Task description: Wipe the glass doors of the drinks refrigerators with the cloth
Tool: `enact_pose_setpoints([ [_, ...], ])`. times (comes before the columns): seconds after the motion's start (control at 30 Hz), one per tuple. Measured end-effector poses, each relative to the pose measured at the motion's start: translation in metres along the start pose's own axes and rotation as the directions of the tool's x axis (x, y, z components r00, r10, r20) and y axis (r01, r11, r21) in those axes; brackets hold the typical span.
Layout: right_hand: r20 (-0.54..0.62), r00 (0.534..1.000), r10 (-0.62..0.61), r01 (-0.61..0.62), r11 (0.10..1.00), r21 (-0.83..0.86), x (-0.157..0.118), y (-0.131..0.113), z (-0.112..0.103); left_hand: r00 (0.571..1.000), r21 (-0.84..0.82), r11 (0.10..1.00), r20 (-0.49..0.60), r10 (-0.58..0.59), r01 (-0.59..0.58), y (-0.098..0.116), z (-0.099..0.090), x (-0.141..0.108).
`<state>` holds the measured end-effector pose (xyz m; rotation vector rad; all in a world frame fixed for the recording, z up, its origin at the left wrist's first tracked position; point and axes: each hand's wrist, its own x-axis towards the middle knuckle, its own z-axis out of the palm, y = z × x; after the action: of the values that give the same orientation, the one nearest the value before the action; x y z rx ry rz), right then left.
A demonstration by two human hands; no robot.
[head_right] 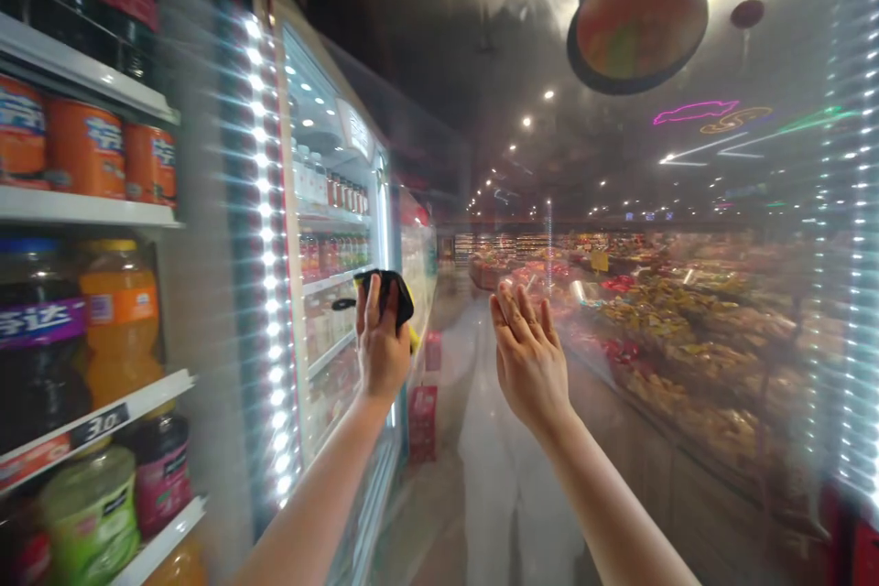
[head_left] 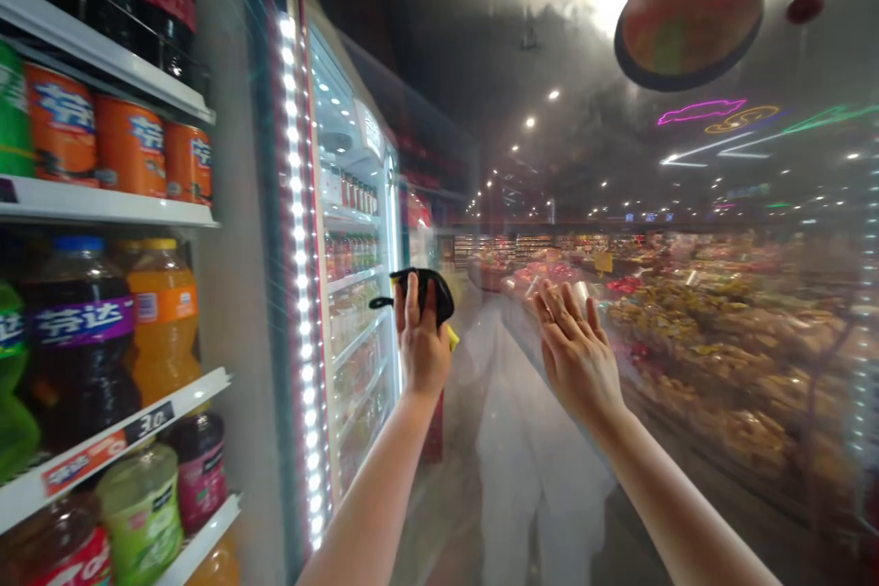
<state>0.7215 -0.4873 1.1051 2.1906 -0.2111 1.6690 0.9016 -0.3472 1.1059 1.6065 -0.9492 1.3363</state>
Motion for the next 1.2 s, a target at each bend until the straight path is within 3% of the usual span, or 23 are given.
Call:
enact_pose_setpoints([
  [0.1, 0.018, 0.999, -0.027, 0.027, 1.0, 0.013, 0.002, -0.015, 0.011, 0.991, 0.008, 0.995, 0.094, 0.095, -0.096, -0.001, 0.002, -0.048],
  [0.17, 0.032, 0.998, -0.048, 0.048, 0.999, 0.012, 0.007, -0.025, 0.017, 0.961, -0.007, 0.974, 0.161, 0.223, -0.225, 0.005, 0.005, -0.054],
  [0.23, 0.036, 0.998, -0.057, 0.057, 0.998, 0.006, 0.013, -0.032, 0.024, 0.934, -0.027, 0.95, 0.174, 0.312, -0.312, 0.005, 0.006, -0.03],
  [0.3, 0.021, 0.998, -0.054, 0.054, 0.999, -0.003, 0.02, -0.038, 0.029, 0.937, -0.037, 0.949, 0.15, 0.315, -0.313, -0.009, 0.002, 0.013],
  [0.37, -0.005, 0.999, -0.05, 0.049, 0.999, -0.013, 0.024, -0.042, 0.034, 0.969, -0.036, 0.974, 0.101, 0.224, -0.222, -0.034, -0.006, 0.052],
  [0.43, -0.032, 0.998, -0.048, 0.048, 0.999, -0.021, 0.025, -0.044, 0.037, 0.996, -0.028, 0.996, 0.03, 0.09, -0.089, -0.063, -0.014, 0.071],
  [0.5, -0.05, 0.998, -0.048, 0.047, 0.999, -0.027, 0.026, -0.047, 0.04, 0.999, -0.019, 0.999, -0.034, -0.034, 0.033, -0.084, -0.019, 0.061],
  [0.57, -0.054, 0.997, -0.049, 0.047, 0.998, -0.031, 0.028, -0.052, 0.041, 0.995, -0.016, 0.996, -0.058, -0.086, 0.085, -0.092, -0.019, 0.031],
  [0.63, -0.056, 0.997, -0.057, 0.055, 0.998, -0.029, 0.03, -0.058, 0.042, 0.999, -0.025, 0.999, -0.034, -0.037, 0.036, -0.086, -0.015, -0.002],
  [0.7, -0.067, 0.995, -0.078, 0.077, 0.997, -0.023, 0.033, -0.066, 0.042, 0.998, -0.039, 0.997, 0.026, 0.064, -0.063, -0.076, -0.012, -0.018],
  [0.77, -0.088, 0.992, -0.095, 0.093, 0.995, -0.02, 0.035, -0.073, 0.042, 0.986, -0.049, 0.989, 0.08, 0.144, -0.141, -0.074, -0.011, -0.009],
  [0.83, -0.107, 0.99, -0.096, 0.094, 0.995, -0.026, 0.034, -0.078, 0.041, 0.984, -0.052, 0.986, 0.079, 0.161, -0.157, -0.086, -0.015, 0.018],
  [0.9, -0.108, 0.99, -0.089, 0.085, 0.996, -0.039, 0.029, -0.08, 0.042, 0.995, -0.054, 0.994, 0.008, 0.1, -0.1, -0.109, -0.021, 0.047],
  [0.97, -0.094, 0.992, -0.085, 0.079, 0.995, -0.059, 0.023, -0.081, 0.045, 0.997, -0.057, 0.998, -0.077, 0.0, -0.004, -0.132, -0.027, 0.06],
  [1.07, -0.085, 0.993, -0.079, 0.071, 0.993, -0.099, 0.015, -0.081, 0.05, 0.984, -0.06, 0.993, -0.142, -0.105, 0.097, -0.148, -0.029, 0.034],
  [1.13, -0.09, 0.993, -0.082, 0.071, 0.991, -0.115, 0.012, -0.08, 0.053, 0.982, -0.067, 0.991, -0.142, -0.121, 0.113, -0.14, -0.025, 0.0],
  [1.2, -0.091, 0.992, -0.089, 0.078, 0.99, -0.121, 0.01, -0.08, 0.054, 0.995, -0.08, 0.995, -0.087, -0.059, 0.052, -0.127, -0.021, -0.022],
])
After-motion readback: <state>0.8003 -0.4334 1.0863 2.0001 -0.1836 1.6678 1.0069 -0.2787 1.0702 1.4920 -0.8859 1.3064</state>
